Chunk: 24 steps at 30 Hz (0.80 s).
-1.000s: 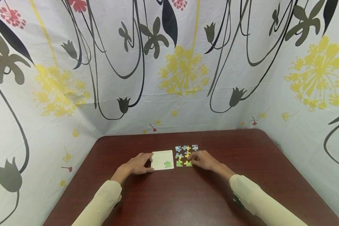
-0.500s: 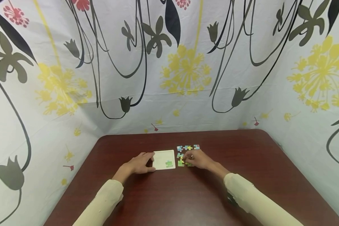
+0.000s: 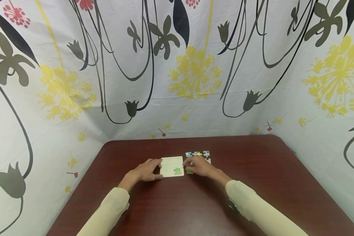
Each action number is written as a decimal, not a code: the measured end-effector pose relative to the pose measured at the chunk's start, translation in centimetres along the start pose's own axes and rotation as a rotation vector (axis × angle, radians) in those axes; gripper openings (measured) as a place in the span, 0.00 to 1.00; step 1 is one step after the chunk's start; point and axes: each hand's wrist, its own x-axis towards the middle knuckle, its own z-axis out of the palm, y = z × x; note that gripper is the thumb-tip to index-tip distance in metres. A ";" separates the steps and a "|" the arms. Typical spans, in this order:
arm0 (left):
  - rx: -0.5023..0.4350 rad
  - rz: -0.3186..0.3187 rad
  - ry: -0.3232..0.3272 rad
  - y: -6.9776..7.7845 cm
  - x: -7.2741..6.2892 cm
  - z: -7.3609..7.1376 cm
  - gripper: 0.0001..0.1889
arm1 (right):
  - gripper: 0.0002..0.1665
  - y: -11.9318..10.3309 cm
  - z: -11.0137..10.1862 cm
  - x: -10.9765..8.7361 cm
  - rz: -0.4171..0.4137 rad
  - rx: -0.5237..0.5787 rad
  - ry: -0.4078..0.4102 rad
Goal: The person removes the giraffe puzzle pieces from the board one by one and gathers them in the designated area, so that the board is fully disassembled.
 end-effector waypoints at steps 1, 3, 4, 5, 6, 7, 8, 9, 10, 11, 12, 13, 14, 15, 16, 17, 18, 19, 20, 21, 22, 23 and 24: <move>0.000 -0.001 0.001 0.0 0.0 0.0 0.21 | 0.12 -0.1 0.1 0.2 -0.002 0.009 -0.004; 0.000 -0.002 0.003 0.0 0.0 0.0 0.21 | 0.12 -0.4 0.4 0.5 -0.002 0.023 -0.014; -0.001 -0.004 0.003 0.0 0.0 0.0 0.21 | 0.12 -0.5 0.5 0.7 -0.003 0.023 -0.019; -0.003 -0.006 0.001 0.0 0.0 0.0 0.21 | 0.12 -0.6 0.7 0.9 -0.008 0.016 -0.021; -0.003 -0.006 0.000 0.0 0.0 0.0 0.21 | 0.12 -0.7 0.9 1.1 -0.013 0.005 -0.021; -0.004 -0.007 -0.001 0.0 0.0 0.0 0.21 | 0.11 -0.7 1.1 1.3 -0.019 -0.011 -0.021; -0.002 -0.007 -0.002 0.0 0.0 0.0 0.21 | 0.11 -0.8 1.2 1.5 -0.027 -0.022 -0.021; -0.001 -0.008 -0.003 0.0 -0.1 0.0 0.21 | 0.11 -0.8 1.4 1.7 -0.033 -0.035 -0.020; -0.001 -0.007 -0.005 0.1 -0.1 0.0 0.21 | 0.11 -0.9 1.5 1.8 -0.036 -0.045 -0.022; -0.001 -0.007 -0.005 0.1 -0.1 0.0 0.21 | 0.11 -1.0 1.6 1.9 -0.041 -0.055 -0.025; 0.001 -0.006 -0.004 0.1 0.0 0.0 0.21 | 0.11 -1.1 1.7 2.0 -0.042 -0.061 -0.031; 0.000 -0.007 -0.004 0.1 0.0 0.0 0.21 | 0.11 -1.2 1.8 2.0 -0.045 -0.067 -0.037; 0.001 -0.007 -0.003 0.1 0.0 0.0 0.21 | 0.12 -1.2 1.9 2.1 -0.046 -0.070 -0.043; 0.000 -0.007 -0.004 0.1 0.0 0.0 0.22 | 0.12 -1.3 2.0 2.1 -0.041 -0.074 -0.051; -0.001 -0.008 -0.005 0.1 0.0 -0.1 0.22 | 0.13 -1.4 2.0 2.1 -0.039 -0.077 -0.059; 0.000 -0.009 -0.005 0.2 0.0 -0.1 0.22 | 0.13 -1.4 2.1 2.2 -0.040 -0.081 -0.063; 0.000 -0.009 -0.006 0.2 -0.1 -0.1 0.22 | 0.13 -1.4 2.1 2.2 -0.041 -0.087 -0.067; -0.001 -0.010 -0.006 0.2 -0.1 -0.1 0.23 | 0.14 -1.5 2.2 2.3 -0.041 -0.094 -0.069; 0.000 -0.009 -0.006 0.2 -0.1 -0.1 0.23 | 0.14 -1.5 2.2 2.3 -0.038 -0.102 -0.071; 0.001 -0.009 -0.006 0.2 0.0 -0.1 0.22 | 0.14 -1.6 2.2 2.4 -0.035 -0.108 -0.075; 0.000 -0.010 -0.005 0.1 0.0 -0.1 0.22 | 0.15 -1.6 2.2 2.4 -0.033 -0.114 -0.078; 0.000 -0.011 -0.005 0.1 0.0 -0.1 0.22 | 0.15 -1.7 2.2 2.5 -0.032 -0.120 -0.081; 0.001 -0.011 -0.005 0.1 0.0 -0.1 0.22 | 0.15 -1.7 2.2 2.5 -0.031 -0.123 -0.084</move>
